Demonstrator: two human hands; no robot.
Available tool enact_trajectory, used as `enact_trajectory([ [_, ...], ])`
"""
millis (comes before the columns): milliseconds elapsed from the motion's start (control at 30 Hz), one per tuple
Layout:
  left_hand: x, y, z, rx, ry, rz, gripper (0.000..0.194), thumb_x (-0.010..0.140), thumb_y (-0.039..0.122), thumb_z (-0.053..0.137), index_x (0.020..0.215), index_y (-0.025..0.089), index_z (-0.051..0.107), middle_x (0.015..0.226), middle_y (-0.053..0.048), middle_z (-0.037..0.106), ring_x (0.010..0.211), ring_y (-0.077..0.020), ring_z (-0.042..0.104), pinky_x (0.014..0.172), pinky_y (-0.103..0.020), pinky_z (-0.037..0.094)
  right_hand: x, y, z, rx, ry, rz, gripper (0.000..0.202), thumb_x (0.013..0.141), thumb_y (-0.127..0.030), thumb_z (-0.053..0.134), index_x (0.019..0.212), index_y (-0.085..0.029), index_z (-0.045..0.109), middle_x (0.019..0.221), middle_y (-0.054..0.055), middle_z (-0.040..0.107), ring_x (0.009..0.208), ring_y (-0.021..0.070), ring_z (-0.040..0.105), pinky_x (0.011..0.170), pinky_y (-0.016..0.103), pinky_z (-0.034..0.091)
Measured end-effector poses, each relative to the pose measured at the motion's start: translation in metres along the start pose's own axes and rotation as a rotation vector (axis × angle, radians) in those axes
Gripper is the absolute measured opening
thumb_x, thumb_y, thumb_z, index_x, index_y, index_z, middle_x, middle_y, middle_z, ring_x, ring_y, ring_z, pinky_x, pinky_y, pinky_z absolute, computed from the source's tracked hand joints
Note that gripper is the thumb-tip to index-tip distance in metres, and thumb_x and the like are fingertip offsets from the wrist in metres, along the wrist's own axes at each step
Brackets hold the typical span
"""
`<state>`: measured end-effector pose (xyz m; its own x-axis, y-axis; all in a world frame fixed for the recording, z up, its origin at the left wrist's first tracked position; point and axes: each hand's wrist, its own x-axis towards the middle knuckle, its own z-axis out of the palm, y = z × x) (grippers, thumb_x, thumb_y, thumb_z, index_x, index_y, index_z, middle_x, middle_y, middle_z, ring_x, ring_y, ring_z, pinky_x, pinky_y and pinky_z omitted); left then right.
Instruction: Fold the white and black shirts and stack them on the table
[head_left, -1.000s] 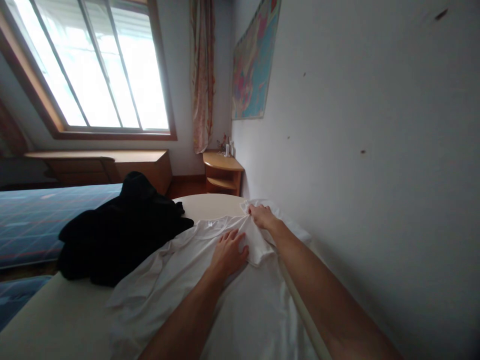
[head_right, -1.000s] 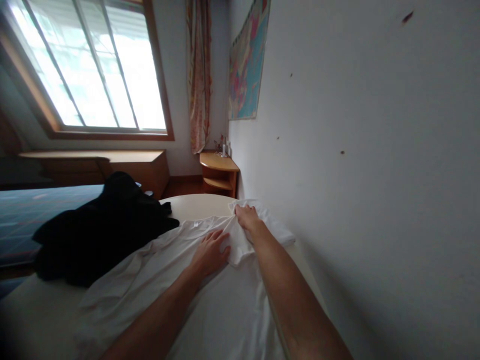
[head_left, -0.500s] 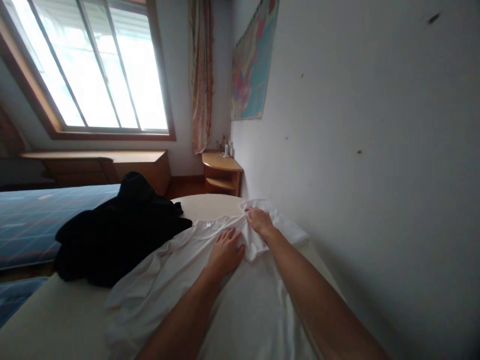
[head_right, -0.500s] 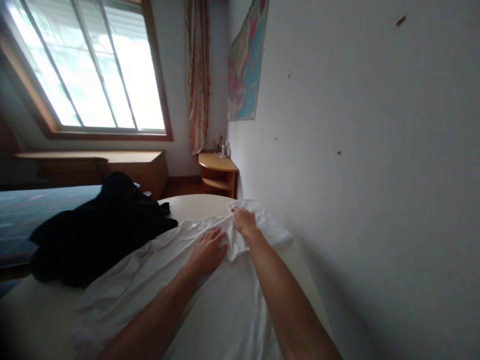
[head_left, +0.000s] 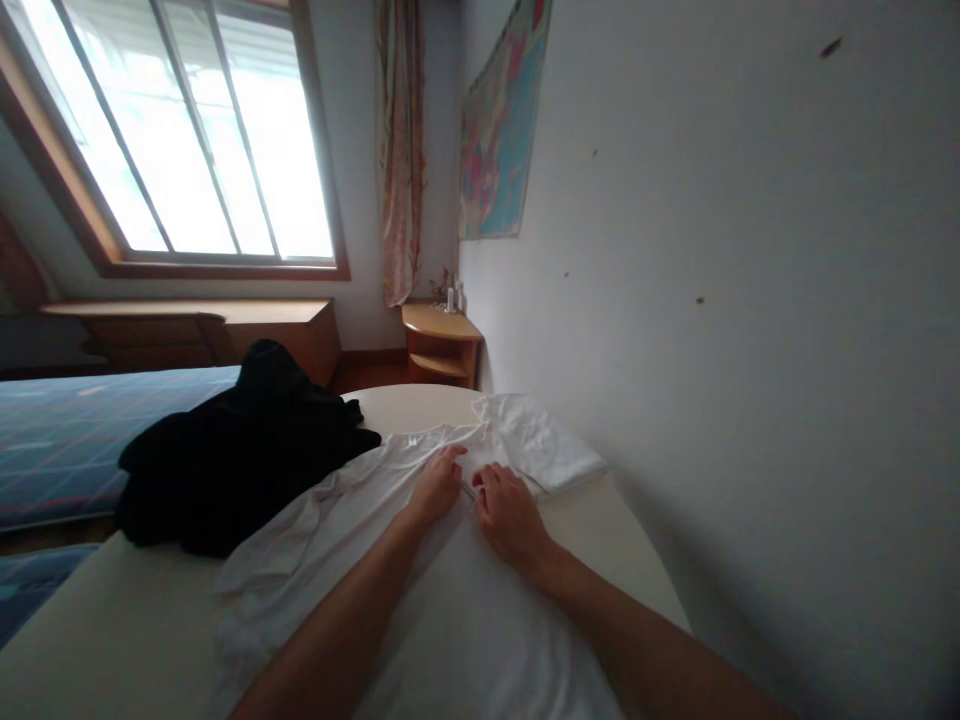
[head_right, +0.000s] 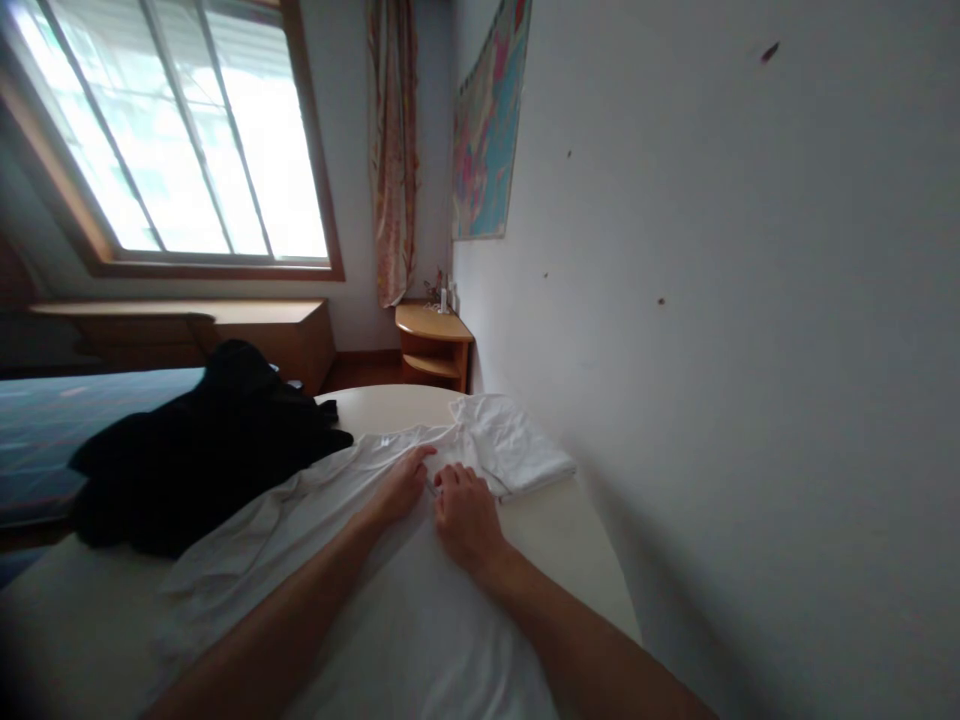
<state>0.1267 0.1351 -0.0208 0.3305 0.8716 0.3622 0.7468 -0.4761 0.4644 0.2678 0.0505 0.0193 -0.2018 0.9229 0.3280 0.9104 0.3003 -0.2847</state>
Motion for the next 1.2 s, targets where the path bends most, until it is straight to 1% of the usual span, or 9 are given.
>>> enact_trajectory([
  [200, -0.004, -0.020, -0.027, 0.110, -0.003, -0.051, 0.041, 0.091, 0.013, 0.041, 0.127, 0.023, 0.059, 0.136, -0.006, 0.060, 0.127, -0.0221, 0.053, 0.112, -0.039, 0.037, -0.061, -0.009, -0.002, 0.103, -0.207, -0.220, 0.060, 0.095, -0.052, 0.050, 0.147, -0.024, 0.043, 0.159, 0.010, 0.035, 0.148, 0.0285, 0.025, 0.122, 0.050, 0.014],
  [333, -0.012, -0.041, -0.042, 0.244, -0.024, -0.144, 0.043, 0.097, 0.031, 0.046, 0.137, 0.018, 0.052, 0.145, -0.015, 0.051, 0.136, -0.0333, 0.043, 0.114, -0.051, 0.029, -0.076, -0.003, -0.009, 0.130, -0.307, -0.217, 0.073, 0.090, -0.065, 0.049, 0.153, -0.029, 0.037, 0.164, 0.008, 0.024, 0.152, 0.0309, 0.013, 0.122, 0.053, 0.008],
  [533, -0.008, -0.059, -0.049, 0.345, -0.099, -0.159, 0.046, 0.099, 0.038, 0.042, 0.142, 0.021, 0.049, 0.150, -0.015, 0.047, 0.139, -0.0344, 0.040, 0.114, -0.052, 0.028, -0.071, -0.002, -0.009, 0.125, -0.387, -0.222, 0.074, 0.090, -0.067, 0.047, 0.154, -0.031, 0.035, 0.164, 0.008, 0.024, 0.152, 0.0337, 0.010, 0.120, 0.058, 0.006],
  [733, -0.005, -0.043, -0.047, 0.373, -0.070, -0.093, 0.042, 0.101, 0.033, 0.038, 0.138, 0.021, 0.050, 0.146, -0.012, 0.050, 0.135, -0.0291, 0.044, 0.115, -0.045, 0.027, -0.051, -0.002, -0.008, 0.112, -0.387, -0.245, 0.076, 0.087, -0.067, 0.054, 0.152, -0.031, 0.038, 0.162, 0.008, 0.029, 0.150, 0.0340, 0.018, 0.119, 0.059, 0.010],
  [833, -0.007, -0.037, -0.043, 0.362, -0.118, -0.042, 0.040, 0.100, 0.035, 0.041, 0.138, 0.025, 0.051, 0.146, -0.009, 0.052, 0.133, -0.0276, 0.047, 0.113, -0.044, 0.032, -0.040, -0.004, -0.011, 0.123, -0.305, -0.223, 0.056, 0.091, -0.056, 0.056, 0.140, -0.028, 0.054, 0.150, 0.008, 0.049, 0.140, 0.0290, 0.039, 0.115, 0.049, 0.026],
  [900, -0.007, -0.036, -0.041, 0.361, -0.141, -0.036, 0.041, 0.099, 0.035, 0.043, 0.138, 0.026, 0.051, 0.149, -0.009, 0.049, 0.137, -0.0298, 0.042, 0.113, -0.048, 0.032, -0.031, -0.002, -0.015, 0.100, -0.206, -0.147, 0.037, 0.093, -0.041, 0.056, 0.125, -0.025, 0.063, 0.133, 0.008, 0.063, 0.125, 0.0242, 0.054, 0.108, 0.040, 0.036],
  [1000, -0.005, -0.037, -0.039, 0.361, -0.156, -0.039, 0.043, 0.099, 0.035, 0.040, 0.140, 0.023, 0.050, 0.150, -0.013, 0.046, 0.140, -0.0334, 0.038, 0.112, -0.053, 0.032, -0.021, 0.007, -0.022, -0.022, -0.057, 0.034, 0.022, 0.094, -0.028, 0.053, 0.109, -0.022, 0.067, 0.114, 0.009, 0.068, 0.108, 0.0217, 0.061, 0.097, 0.032, 0.042],
  [1100, 0.001, -0.036, -0.038, 0.347, -0.183, -0.008, 0.048, 0.098, 0.029, 0.040, 0.145, 0.022, 0.046, 0.155, -0.013, 0.040, 0.143, -0.0317, 0.034, 0.115, -0.050, 0.028, -0.019, 0.022, -0.029, -0.158, 0.021, 0.213, 0.018, 0.094, -0.028, 0.052, 0.105, -0.021, 0.065, 0.107, 0.010, 0.070, 0.100, 0.0221, 0.064, 0.087, 0.031, 0.045],
  [1200, 0.007, -0.032, -0.035, 0.318, -0.236, 0.046, 0.051, 0.097, 0.027, 0.041, 0.149, 0.025, 0.040, 0.161, -0.007, 0.033, 0.147, -0.0279, 0.030, 0.118, -0.047, 0.026, -0.023, 0.035, -0.033, -0.249, -0.010, 0.333, 0.021, 0.096, -0.036, 0.051, 0.102, -0.021, 0.064, 0.096, 0.009, 0.072, 0.089, 0.0235, 0.069, 0.076, 0.031, 0.046],
])
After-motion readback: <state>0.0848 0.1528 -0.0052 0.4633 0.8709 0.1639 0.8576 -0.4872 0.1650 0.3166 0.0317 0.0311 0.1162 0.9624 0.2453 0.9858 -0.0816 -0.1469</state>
